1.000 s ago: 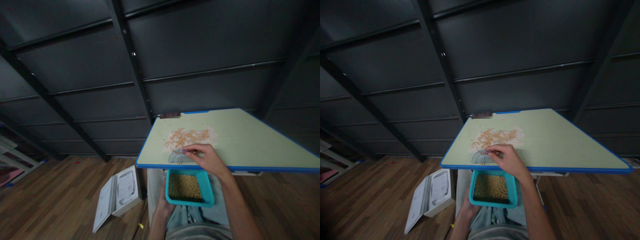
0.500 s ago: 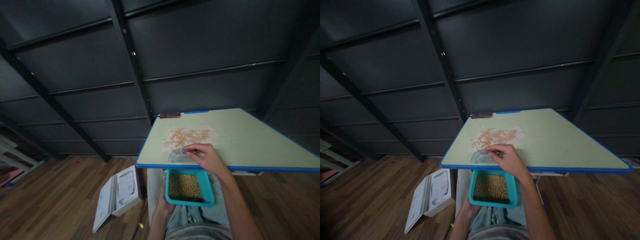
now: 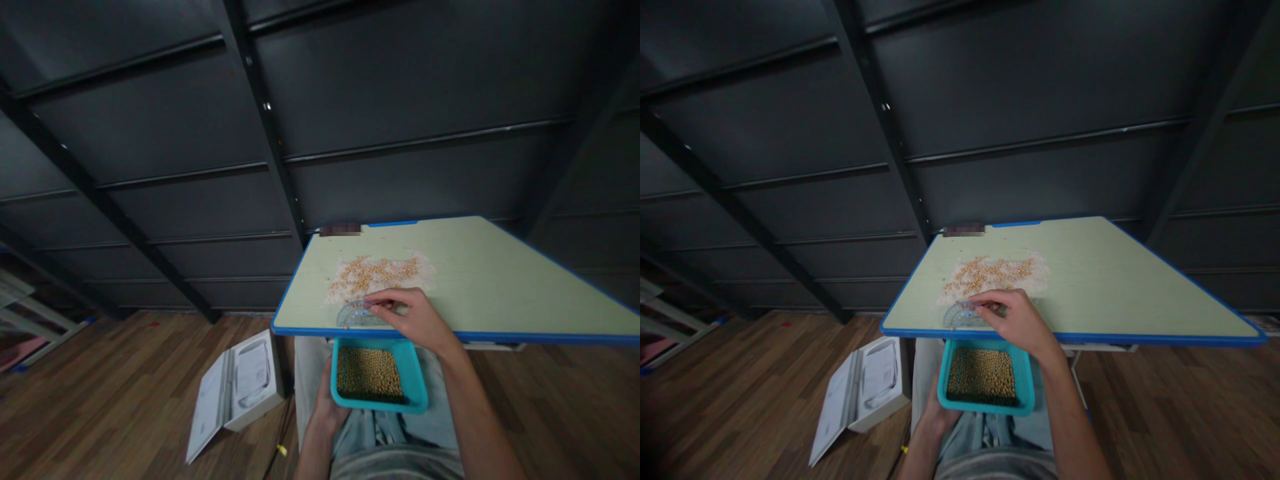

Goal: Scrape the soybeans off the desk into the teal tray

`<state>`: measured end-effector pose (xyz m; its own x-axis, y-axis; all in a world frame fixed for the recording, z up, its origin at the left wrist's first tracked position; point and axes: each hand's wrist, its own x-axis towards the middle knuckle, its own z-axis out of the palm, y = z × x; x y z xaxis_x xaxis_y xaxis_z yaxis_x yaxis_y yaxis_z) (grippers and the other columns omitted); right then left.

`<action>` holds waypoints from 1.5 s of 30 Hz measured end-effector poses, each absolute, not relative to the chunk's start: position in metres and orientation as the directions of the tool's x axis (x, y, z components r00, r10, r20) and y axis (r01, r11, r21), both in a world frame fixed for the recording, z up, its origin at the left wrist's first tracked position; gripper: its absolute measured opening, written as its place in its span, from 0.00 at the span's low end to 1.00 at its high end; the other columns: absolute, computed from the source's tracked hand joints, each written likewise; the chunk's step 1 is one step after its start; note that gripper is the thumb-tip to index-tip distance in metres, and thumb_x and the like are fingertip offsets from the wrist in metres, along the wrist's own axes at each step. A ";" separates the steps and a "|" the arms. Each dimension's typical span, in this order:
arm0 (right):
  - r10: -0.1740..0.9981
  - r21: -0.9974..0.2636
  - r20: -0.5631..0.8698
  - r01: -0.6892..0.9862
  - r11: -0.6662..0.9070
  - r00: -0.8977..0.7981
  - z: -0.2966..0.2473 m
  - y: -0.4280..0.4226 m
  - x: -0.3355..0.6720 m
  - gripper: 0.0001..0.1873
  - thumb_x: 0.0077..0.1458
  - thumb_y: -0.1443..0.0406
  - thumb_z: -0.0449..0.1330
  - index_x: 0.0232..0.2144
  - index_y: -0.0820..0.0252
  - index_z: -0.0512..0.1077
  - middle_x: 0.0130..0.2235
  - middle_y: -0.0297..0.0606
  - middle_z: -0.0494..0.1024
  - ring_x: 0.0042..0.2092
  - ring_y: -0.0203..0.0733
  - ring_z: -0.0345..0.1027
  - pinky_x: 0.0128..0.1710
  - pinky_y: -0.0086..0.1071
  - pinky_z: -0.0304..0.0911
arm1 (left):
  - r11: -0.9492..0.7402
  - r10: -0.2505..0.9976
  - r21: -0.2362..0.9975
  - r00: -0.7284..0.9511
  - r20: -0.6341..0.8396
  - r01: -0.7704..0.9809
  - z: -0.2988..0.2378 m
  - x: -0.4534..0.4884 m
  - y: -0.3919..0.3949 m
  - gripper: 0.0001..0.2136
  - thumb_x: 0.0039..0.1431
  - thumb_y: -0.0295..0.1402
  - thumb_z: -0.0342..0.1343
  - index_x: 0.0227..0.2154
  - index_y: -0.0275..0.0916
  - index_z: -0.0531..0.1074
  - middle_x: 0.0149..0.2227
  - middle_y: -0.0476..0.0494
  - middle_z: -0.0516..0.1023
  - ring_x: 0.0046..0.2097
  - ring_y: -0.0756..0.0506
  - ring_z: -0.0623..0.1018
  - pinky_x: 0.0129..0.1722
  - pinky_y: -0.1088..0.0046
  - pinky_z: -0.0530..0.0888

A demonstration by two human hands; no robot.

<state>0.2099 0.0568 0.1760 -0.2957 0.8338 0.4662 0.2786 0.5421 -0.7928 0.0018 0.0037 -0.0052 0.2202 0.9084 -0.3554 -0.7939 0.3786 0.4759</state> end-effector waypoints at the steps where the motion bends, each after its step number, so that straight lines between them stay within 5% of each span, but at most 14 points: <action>1: 0.831 -0.790 0.471 0.279 0.547 -0.296 0.176 0.057 0.210 0.10 0.59 0.66 0.65 0.43 0.51 0.83 0.42 0.36 0.87 0.43 0.44 0.81 0.43 0.38 0.76 | 0.380 0.908 0.475 0.222 -0.356 -0.793 -0.006 0.001 0.004 0.07 0.57 0.33 0.64 0.38 0.38 0.82 0.41 0.42 0.87 0.59 0.31 0.78 0.60 0.51 0.72; 11: 0.824 -0.784 0.476 0.277 0.556 -0.308 0.176 0.057 0.210 0.09 0.60 0.66 0.65 0.42 0.52 0.83 0.42 0.36 0.87 0.43 0.44 0.81 0.45 0.39 0.75 | 0.375 0.914 0.508 0.217 -0.342 -0.776 -0.006 0.000 0.001 0.06 0.58 0.33 0.63 0.35 0.38 0.82 0.38 0.42 0.87 0.58 0.32 0.78 0.61 0.53 0.71; 30: 0.820 -0.757 0.573 0.378 0.533 -0.009 0.167 0.068 0.210 0.11 0.63 0.64 0.60 0.44 0.53 0.82 0.46 0.39 0.86 0.44 0.47 0.79 0.44 0.41 0.73 | 0.352 0.922 0.512 0.196 -0.334 -0.784 -0.007 -0.001 0.002 0.05 0.54 0.33 0.67 0.33 0.38 0.82 0.39 0.41 0.87 0.57 0.33 0.79 0.62 0.55 0.70; 45: 0.849 -0.791 0.504 0.309 0.527 -0.158 0.173 0.063 0.208 0.10 0.62 0.65 0.62 0.44 0.52 0.82 0.43 0.37 0.86 0.41 0.44 0.78 0.44 0.40 0.74 | 0.357 0.915 0.488 0.193 -0.355 -0.796 -0.007 0.000 0.002 0.07 0.55 0.34 0.67 0.36 0.38 0.82 0.40 0.42 0.87 0.59 0.32 0.77 0.62 0.54 0.69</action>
<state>0.2082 0.0633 0.1733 -0.1584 0.8492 0.5037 0.3095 0.5271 -0.7914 -0.0005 0.0017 -0.0073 0.1927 0.9146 -0.3554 -0.7964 0.3574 0.4879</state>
